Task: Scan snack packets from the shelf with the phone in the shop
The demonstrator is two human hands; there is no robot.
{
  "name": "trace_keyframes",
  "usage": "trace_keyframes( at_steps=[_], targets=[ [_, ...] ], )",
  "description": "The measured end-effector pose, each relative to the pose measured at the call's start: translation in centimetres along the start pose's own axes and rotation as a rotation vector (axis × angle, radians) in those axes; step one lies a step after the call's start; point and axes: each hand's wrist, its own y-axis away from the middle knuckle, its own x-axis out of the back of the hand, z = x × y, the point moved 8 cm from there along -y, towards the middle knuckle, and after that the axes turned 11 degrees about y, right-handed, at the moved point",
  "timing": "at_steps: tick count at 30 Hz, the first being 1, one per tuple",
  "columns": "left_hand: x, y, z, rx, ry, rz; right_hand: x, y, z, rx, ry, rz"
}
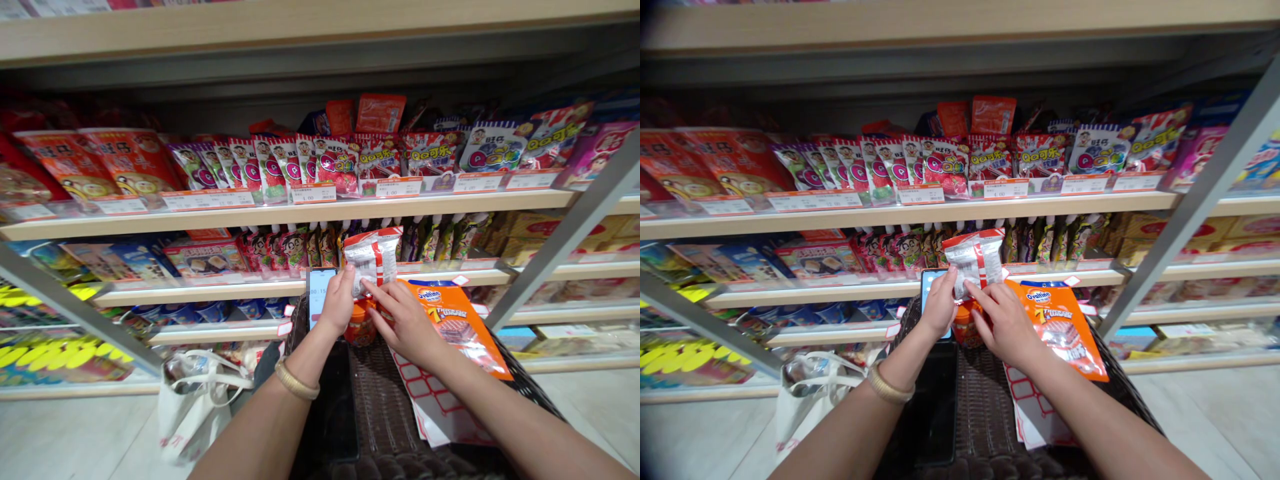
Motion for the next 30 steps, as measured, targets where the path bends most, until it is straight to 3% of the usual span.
trace_keyframes(
  at_steps=[10,30],
  targets=[
    [0.13,0.02,-0.22,0.025,-0.019,0.020,-0.07,0.06,0.17,-0.015,-0.003,-0.001],
    [-0.16,0.05,-0.19,0.063,0.158,0.047,0.08,0.10,0.38,-0.039,-0.059,0.017]
  ],
)
